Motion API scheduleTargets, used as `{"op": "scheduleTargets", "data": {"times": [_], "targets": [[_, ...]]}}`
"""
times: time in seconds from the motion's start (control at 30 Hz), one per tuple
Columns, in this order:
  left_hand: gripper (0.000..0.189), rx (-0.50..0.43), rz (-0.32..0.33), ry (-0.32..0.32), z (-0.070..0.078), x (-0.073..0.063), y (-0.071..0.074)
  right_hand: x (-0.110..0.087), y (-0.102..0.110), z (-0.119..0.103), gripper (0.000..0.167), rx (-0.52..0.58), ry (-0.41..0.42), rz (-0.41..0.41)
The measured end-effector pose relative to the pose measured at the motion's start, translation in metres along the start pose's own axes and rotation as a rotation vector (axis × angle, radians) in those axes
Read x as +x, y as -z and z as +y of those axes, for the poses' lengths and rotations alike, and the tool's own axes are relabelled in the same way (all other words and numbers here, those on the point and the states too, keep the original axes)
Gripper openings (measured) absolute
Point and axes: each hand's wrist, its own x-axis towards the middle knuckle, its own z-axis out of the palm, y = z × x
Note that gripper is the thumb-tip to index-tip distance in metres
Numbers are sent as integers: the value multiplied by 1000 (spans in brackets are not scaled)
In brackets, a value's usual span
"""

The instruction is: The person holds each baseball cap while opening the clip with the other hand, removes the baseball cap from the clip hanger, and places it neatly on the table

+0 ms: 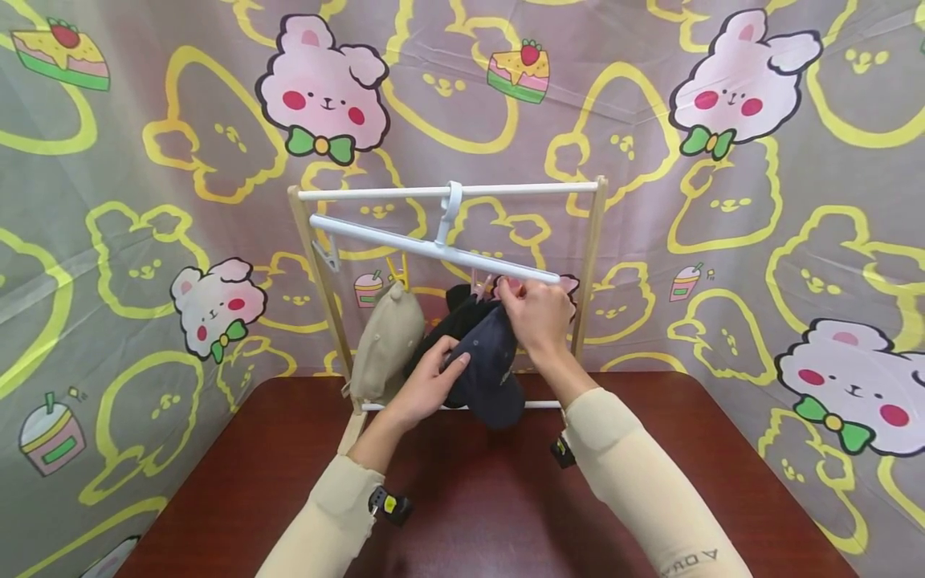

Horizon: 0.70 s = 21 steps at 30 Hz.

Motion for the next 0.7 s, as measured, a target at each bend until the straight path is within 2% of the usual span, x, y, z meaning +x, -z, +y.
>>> {"op": "scheduleTargets", "data": {"times": [0.13,0.4,0.7], "targets": [[23,-65,29,-10,-3,1,3,1,0,0,44,0,19,-1],[29,-102,98,-4,-7,2,6,1,-1,-4,41,12,28,0],[27,-126,130,18,-6,0,10,2,-4,-5,41,39,50,-8]]}}
